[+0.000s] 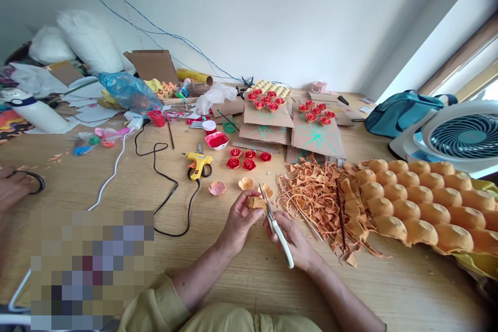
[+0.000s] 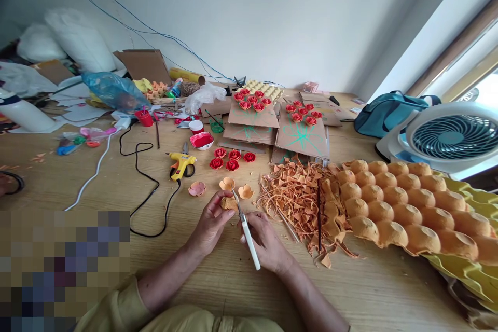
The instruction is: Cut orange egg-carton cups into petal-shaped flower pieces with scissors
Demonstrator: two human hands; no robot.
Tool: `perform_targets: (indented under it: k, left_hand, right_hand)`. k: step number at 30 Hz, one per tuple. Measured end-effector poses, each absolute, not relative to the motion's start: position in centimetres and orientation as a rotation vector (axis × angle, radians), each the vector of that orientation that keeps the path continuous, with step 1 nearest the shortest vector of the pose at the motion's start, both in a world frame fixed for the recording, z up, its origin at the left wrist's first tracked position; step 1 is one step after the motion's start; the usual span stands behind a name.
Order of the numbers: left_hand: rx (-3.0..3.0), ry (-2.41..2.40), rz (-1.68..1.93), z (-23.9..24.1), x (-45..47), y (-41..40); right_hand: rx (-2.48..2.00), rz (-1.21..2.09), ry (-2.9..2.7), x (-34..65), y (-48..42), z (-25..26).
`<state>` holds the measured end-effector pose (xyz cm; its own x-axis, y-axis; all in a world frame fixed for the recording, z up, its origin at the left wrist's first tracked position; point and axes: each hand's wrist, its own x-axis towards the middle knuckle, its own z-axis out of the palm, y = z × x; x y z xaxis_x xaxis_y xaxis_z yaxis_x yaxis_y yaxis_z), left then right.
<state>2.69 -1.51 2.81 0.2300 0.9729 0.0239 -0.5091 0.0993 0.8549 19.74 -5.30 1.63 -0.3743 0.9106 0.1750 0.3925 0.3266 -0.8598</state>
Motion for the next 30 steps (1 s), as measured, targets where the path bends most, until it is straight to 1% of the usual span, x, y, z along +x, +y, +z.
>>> perform_targets:
  k: [30]
  left_hand:
    - [0.784,0.695,1.265,3.44,2.38,-1.32]
  right_hand:
    - [-1.178,0.943,-1.872,19.72,-5.33,2.03]
